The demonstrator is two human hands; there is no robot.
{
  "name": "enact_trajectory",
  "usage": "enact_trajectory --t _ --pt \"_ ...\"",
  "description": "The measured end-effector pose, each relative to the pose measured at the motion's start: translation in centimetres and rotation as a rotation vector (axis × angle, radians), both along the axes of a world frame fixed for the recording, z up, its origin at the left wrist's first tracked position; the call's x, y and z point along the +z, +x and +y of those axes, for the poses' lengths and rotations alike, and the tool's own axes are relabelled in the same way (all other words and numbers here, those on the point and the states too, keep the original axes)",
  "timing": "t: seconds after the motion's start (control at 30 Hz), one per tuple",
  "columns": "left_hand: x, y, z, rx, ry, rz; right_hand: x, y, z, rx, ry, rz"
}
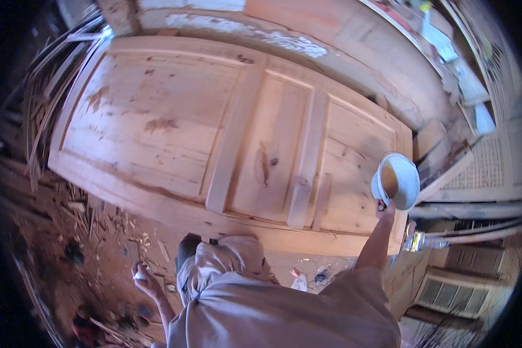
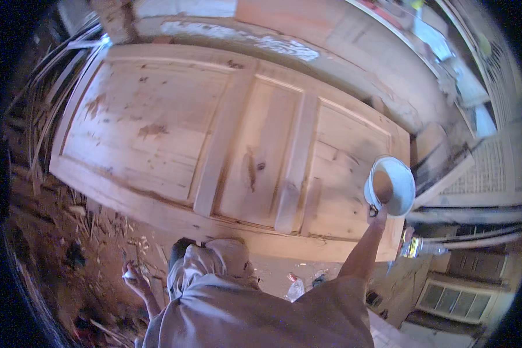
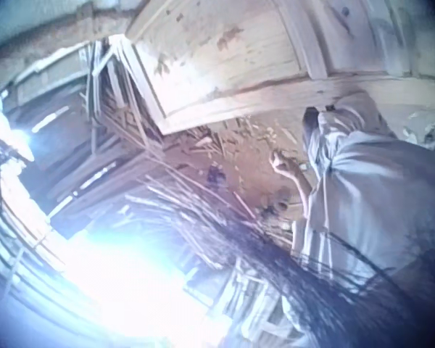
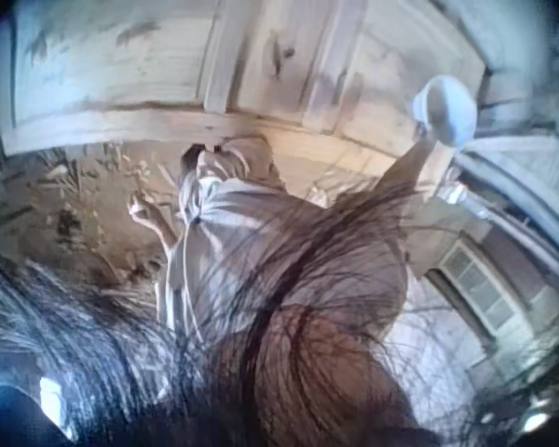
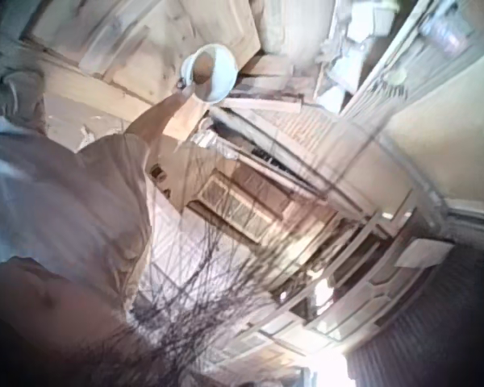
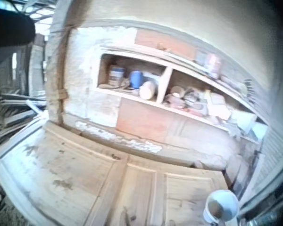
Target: The person applies glue from a bottle into cracks in a wooden door, spreads filler from a bucket using a brush, and smooths the surface with a putty knife.
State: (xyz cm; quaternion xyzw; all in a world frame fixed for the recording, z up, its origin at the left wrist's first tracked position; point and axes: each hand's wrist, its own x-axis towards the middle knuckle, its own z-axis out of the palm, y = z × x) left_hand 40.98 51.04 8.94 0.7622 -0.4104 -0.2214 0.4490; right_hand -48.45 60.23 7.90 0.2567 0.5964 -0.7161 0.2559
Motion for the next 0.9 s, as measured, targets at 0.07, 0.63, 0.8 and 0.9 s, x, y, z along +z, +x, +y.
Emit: enact_trajectory --t 0.07,0.63,0.8,0.9 --pt "0.5 -0.6 -0.2 0.02 0.003 0.071 -0.2 1.8 -0.4 0.255 -0.055 0.227" --pt "-1.1 6.7 1.8 0.078 -0.021 -0.065 6.6 58.9 -35.9 1.421 0.036 0.168" --pt "-1.8 14.5 1.5 0.228 -0.072 -0.047 5.0 70.2 -41.8 1.437 0.025 0.03" --pt "-2.3 20.1 1.2 0.299 -0.109 -0.091 2.9 75.8 -45.5 1.261 0.026 -0.064"
